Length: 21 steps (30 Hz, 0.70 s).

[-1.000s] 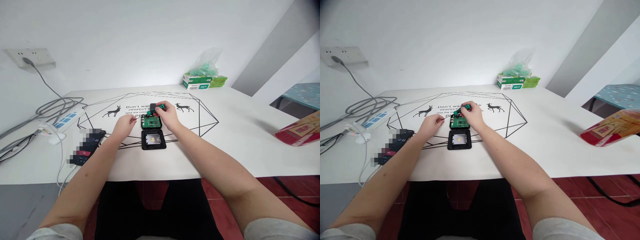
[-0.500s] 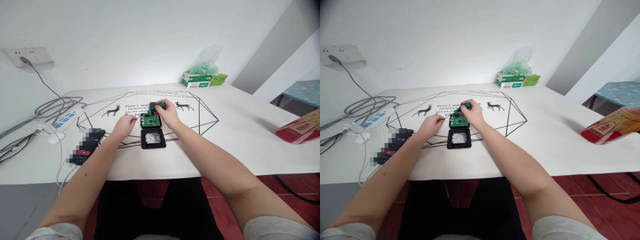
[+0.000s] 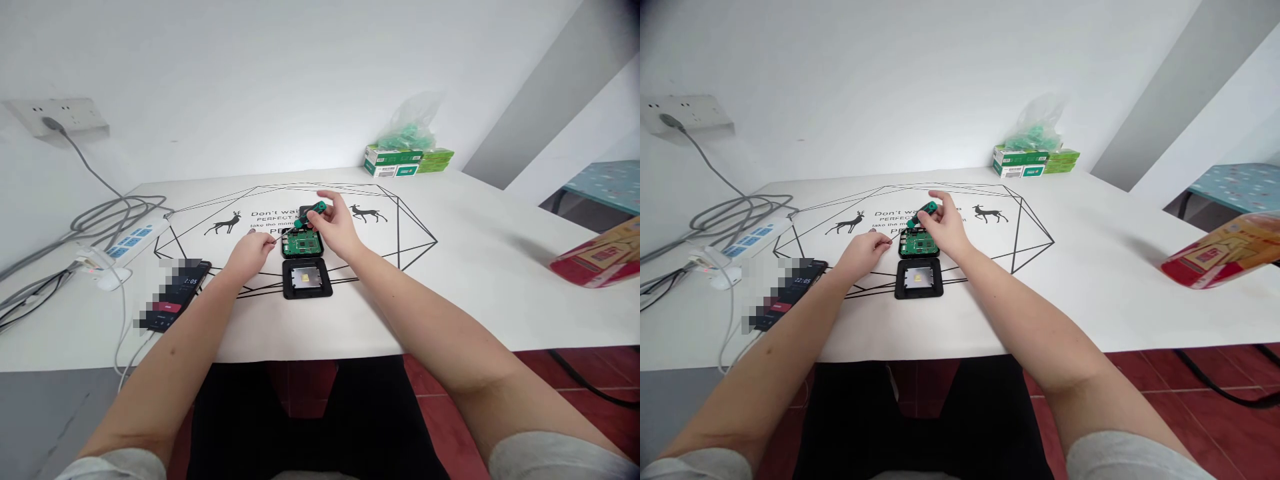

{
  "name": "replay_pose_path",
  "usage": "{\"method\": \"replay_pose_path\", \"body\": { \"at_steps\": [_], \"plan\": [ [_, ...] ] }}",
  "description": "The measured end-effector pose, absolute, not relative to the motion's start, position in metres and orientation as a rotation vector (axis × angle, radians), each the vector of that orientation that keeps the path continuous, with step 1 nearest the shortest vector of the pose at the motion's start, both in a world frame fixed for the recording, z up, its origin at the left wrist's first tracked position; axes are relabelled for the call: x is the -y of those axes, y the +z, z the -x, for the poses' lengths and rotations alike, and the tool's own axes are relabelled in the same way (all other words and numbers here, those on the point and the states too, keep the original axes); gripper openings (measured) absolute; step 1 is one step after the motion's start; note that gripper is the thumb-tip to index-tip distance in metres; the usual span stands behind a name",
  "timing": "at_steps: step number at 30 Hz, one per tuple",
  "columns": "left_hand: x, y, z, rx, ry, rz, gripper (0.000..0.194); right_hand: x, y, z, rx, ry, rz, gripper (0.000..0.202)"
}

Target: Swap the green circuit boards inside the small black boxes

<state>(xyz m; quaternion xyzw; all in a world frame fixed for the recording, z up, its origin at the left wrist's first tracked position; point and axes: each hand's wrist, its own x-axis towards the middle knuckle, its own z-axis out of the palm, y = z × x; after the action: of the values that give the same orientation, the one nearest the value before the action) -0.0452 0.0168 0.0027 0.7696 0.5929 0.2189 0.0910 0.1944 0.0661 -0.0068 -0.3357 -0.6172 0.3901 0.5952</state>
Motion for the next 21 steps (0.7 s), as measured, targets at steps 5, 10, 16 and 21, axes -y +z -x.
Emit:
{"method": "replay_pose_path", "body": {
  "at_steps": [5, 10, 16, 21],
  "plan": [
    [-0.009, 0.008, 0.038, -1.677, 0.63, -2.182, 0.017, -0.056, -0.001, -0.193, 1.586, 0.816, 0.508, 0.051],
    [-0.001, 0.01, 0.029, -1.437, 0.58, -2.14, 0.01, -0.042, 0.012, -0.191, 1.695, 0.809, 0.404, 0.05],
    [0.007, 0.004, 0.006, -1.174, 0.611, -2.207, 0.012, -0.026, 0.03, -0.196, 1.778, 0.679, 0.48, 0.052],
    [0.003, 0.0, 0.003, -1.035, 0.739, -2.365, 0.025, -0.007, 0.048, -0.211, 1.865, 0.566, 0.634, 0.044]
  ]
}}
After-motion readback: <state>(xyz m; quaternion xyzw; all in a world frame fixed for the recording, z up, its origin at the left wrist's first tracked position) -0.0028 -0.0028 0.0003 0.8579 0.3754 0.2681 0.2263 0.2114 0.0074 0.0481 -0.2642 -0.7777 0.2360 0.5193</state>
